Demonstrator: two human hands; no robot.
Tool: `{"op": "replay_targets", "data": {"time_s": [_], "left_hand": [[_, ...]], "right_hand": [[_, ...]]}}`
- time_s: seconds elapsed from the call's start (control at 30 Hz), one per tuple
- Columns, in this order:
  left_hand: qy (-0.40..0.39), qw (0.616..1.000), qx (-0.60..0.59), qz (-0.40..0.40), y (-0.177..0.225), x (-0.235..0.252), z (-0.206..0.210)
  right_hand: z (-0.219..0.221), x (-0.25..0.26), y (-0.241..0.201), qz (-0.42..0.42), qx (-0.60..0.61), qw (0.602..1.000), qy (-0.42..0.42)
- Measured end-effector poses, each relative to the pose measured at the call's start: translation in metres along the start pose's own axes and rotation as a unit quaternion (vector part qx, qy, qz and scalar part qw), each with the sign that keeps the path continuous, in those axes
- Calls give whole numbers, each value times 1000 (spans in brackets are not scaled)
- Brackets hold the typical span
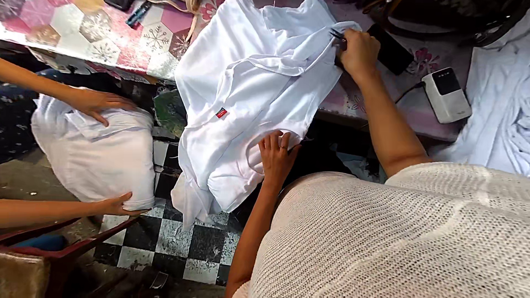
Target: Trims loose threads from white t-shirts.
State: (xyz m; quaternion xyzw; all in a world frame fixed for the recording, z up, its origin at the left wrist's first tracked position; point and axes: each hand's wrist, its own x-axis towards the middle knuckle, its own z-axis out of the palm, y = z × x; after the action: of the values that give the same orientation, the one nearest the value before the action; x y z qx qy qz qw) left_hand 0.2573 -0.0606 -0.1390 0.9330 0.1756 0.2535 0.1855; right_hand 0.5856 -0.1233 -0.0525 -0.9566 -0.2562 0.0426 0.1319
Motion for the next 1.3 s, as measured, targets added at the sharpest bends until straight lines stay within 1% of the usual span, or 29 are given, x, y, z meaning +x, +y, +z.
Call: {"op": "replay_targets", "data": {"time_s": [0.03, 0.07, 0.1, 0.13, 0.2, 0.27, 0.33, 0.4, 0.47, 0.53, 0.57, 0.63, 0.7, 0.73, 0.77, 0.83, 0.87, 0.9, 0.93, 0.97, 1.0, 1.03, 1.1, 1.17, 1.2, 1.3], "left_hand": [[3, 1000, 4, 14, 1, 3, 2], [1, 1000, -1, 19, 3, 6, 4], [-2, 1000, -14, 18, 4, 10, 5], [-5, 999, -34, 12, 7, 14, 7], [-7, 998, -70, -7, 14, 21, 9], [-2, 997, -69, -17, 22, 29, 9], [-10, 997, -68, -22, 31, 40, 11], [-17, 997, -68, -16, 37, 57, 20], [-18, 998, -59, 17, 36, 66, 38], [-34, 995, -71, 55, 38, 67, 46], [-57, 992, -90, 68, 43, 62, 44], [-159, 974, -148, 67, 53, 47, 33], [-276, 938, -203, 53, 59, 37, 21], [-308, 924, -222, 48, 60, 34, 15], [-331, 914, -230, 42, 60, 33, 8], [-417, 882, -218, 11, 58, 42, -15], [-456, 866, -205, -10, 57, 47, -27], [-461, 866, -188, -32, 55, 48, -36], [-416, 893, -167, -51, 52, 45, -40], [-342, 927, -134, -70, 50, 41, -41], [-275, 953, -96, -87, 48, 38, -37], [-228, 967, -60, -98, 44, 35, -31], [-179, 979, -6, -101, 35, 29, -14], [-140, 987, 10, -73, 31, 23, -2], [-138, 988, 4, -69, 31, 22, 0], [-168, 982, -31, -84, 35, 16, -6]], "right_hand": [[-15, -16, -7, 32, 0, 999, -8], [-28, -34, -12, 42, 6, 999, -1], [-37, -52, -15, 28, 23, 999, 17], [-40, -70, -16, -6, 54, 998, 29], [-30, -94, -10, -86, 143, 986, 4], [-11, -105, -1, -138, 202, 969, -35], [5, -110, 5, -165, 204, 964, -50], [21, -111, 1, -174, 195, 964, -57], [37, -111, -2, -187, 188, 962, -57], [42, -104, 4, -200, 219, 953, -61], [36, -101, 10, -204, 224, 949, -83], [11, -100, 28, -212, 202, 941, -168], [-22, -97, 42, -231, 109, 925, -282], [-36, -97, 47, -236, 58, 913, -327], [-47, -99, 49, -235, 17, 906, -352], [-62, -102, 47, -218, -45, 903, -367], [-65, -106, 46, -213, -44, 909, -356], [-64, -110, 44, -214, -20, 920, -327], [-58, -113, 41, -225, 25, 934, -277], [-46, -115, 37, -246, 79, 941, -219], [-30, -117, 31, -275, 129, 938, -167], [-13, -118, 25, -303, 157, 930, -133], [16, -116, 16, -335, 139, 926, -105], [30, -111, 13, -321, 132, 931, -108], [30, -108, 14, -303, 151, 932, -126], [11, -106, 20, -237, 229, 919, -217]]}}
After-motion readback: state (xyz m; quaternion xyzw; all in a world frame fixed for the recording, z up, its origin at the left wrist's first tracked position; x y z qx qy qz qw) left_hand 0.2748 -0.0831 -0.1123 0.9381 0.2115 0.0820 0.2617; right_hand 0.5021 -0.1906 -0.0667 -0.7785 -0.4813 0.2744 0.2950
